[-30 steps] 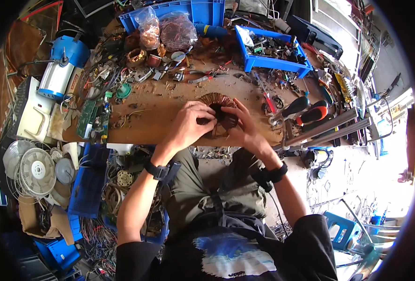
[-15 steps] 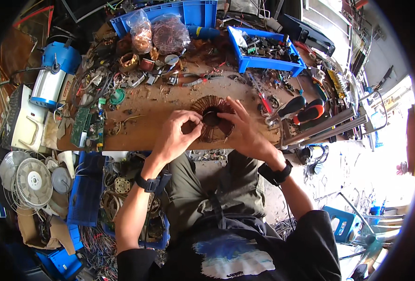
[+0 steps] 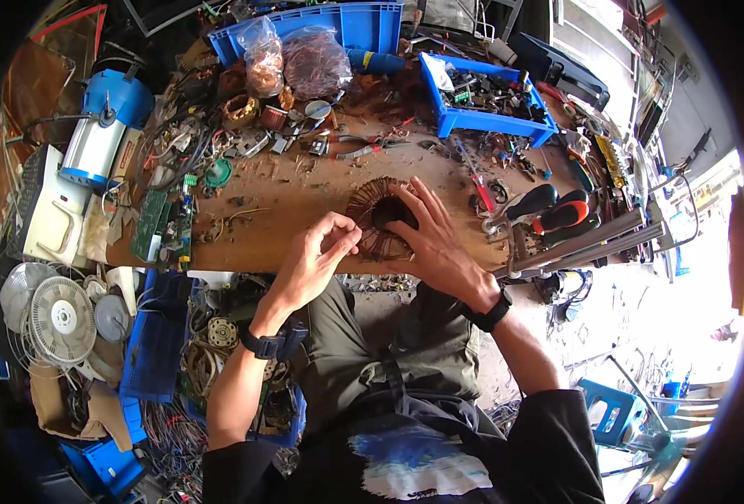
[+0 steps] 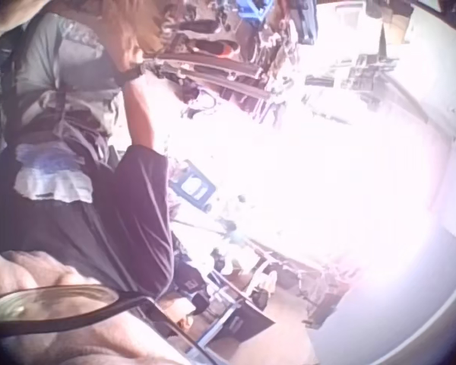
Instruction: The person winds copper wire by hand around a rectangular laminated core, repeatedly wrapping and adjusting the coil. The person holds the core with one hand and guides the wire with the other, occasionally repositioning the coil on the workbench.
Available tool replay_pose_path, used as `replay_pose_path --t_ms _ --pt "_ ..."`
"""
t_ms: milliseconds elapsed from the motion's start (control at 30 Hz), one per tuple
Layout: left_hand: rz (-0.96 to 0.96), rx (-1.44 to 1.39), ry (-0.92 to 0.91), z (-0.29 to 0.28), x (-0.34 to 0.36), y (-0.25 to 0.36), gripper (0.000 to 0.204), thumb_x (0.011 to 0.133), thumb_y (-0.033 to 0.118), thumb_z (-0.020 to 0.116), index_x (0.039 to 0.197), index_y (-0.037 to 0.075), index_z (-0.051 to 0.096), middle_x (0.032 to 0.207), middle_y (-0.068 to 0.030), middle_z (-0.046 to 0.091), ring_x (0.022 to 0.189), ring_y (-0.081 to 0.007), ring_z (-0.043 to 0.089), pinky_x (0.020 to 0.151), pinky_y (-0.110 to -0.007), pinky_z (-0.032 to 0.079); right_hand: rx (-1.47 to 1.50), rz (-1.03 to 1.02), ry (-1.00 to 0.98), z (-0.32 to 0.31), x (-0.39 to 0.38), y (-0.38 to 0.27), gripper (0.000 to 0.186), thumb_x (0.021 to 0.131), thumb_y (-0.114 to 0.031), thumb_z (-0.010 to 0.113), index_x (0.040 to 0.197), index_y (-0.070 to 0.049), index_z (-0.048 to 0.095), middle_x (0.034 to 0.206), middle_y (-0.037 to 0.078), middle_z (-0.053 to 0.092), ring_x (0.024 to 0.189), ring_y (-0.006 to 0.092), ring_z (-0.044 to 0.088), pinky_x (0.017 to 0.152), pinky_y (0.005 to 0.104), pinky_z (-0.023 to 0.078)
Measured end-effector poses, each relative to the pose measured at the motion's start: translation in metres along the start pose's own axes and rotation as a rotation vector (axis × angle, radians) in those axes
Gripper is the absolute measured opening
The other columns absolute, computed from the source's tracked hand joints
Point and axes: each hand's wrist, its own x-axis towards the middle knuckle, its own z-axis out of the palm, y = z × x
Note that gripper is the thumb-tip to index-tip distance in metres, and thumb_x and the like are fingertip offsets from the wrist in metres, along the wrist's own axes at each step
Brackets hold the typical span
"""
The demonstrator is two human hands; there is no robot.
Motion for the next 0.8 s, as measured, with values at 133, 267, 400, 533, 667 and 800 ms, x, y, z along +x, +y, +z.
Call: replay_pose_path --t_ms 133,267,400,533,667,800 --pt "-0.001 -0.034 0.055 0.005 -0.009 -0.006 0.017 0.11 0.02 0.064 0.114 0.003 0.063 0.096 -0.0008 0.065 0.088 -0.009 0.065 0.082 -0.027 0.054 -0.016 -0.039 -0.037 0.006 0.001 0.003 0.059 0.08 -0.038 0.088 0.123 -0.004 0.066 0.14 0.013 0.059 0.155 0.0401 0.033 0.13 0.0596 0.022" --pt "0.012 -0.092 0.081 0.011 -0.012 -0.007 0.015 0.111 0.019 0.062 0.114 0.005 0.062 0.097 0.0001 0.064 0.086 -0.0082 0.064 0.081 -0.026 0.055 -0.001 -0.092 -0.01 0.003 0.005 0.005 0.056 0.081 -0.035 0.088 0.121 -0.002 0.065 0.122 0.012 0.065 0.151 0.0387 0.039 0.129 0.0608 0.023" --pt "0.038 -0.08 0.124 0.013 -0.013 -0.003 0.015 0.111 0.02 0.062 0.115 0.005 0.06 0.095 0.0005 0.063 0.083 -0.008 0.063 0.078 -0.026 0.054 0.044 -0.12 0.03 0.005 0.008 0.006 0.055 0.08 -0.032 0.088 0.119 -0.002 0.063 0.117 0.014 0.064 0.146 0.0381 0.044 0.127 0.0608 0.026" --pt "0.052 -0.069 0.168 0.011 -0.016 -0.007 0.015 0.111 0.018 0.063 0.116 0.005 0.06 0.097 0.0004 0.063 0.088 -0.0079 0.063 0.081 -0.027 0.054 0.138 -0.088 0.059 0.009 0.012 0.006 0.056 0.082 -0.035 0.088 0.119 0.001 0.066 0.118 0.017 0.066 0.138 0.0384 0.051 0.126 0.0576 0.027" --pt "0.06 -0.13 0.166 0.016 -0.017 -0.008 0.012 0.11 0.015 0.064 0.115 0.004 0.062 0.1 0.0003 0.064 0.097 -0.0084 0.064 0.09 -0.028 0.054 0.176 -0.027 0.085 0.015 0.013 0.005 0.055 0.081 -0.035 0.089 0.116 0.002 0.068 0.118 0.018 0.066 0.127 0.0384 0.055 0.122 0.0549 0.032" --pt "0.164 0.027 0.118 0.017 -0.02 -0.016 0.006 0.108 0.006 0.064 0.111 0.001 0.063 0.111 -0.0011 0.065 0.105 -0.0091 0.063 0.101 -0.03 0.052 0.239 0.08 0.1 0.009 0.023 -0.001 0.054 0.084 -0.036 0.087 0.117 0.003 0.068 0.11 0.018 0.067 0.117 0.036 0.06 0.112 0.0494 0.041"
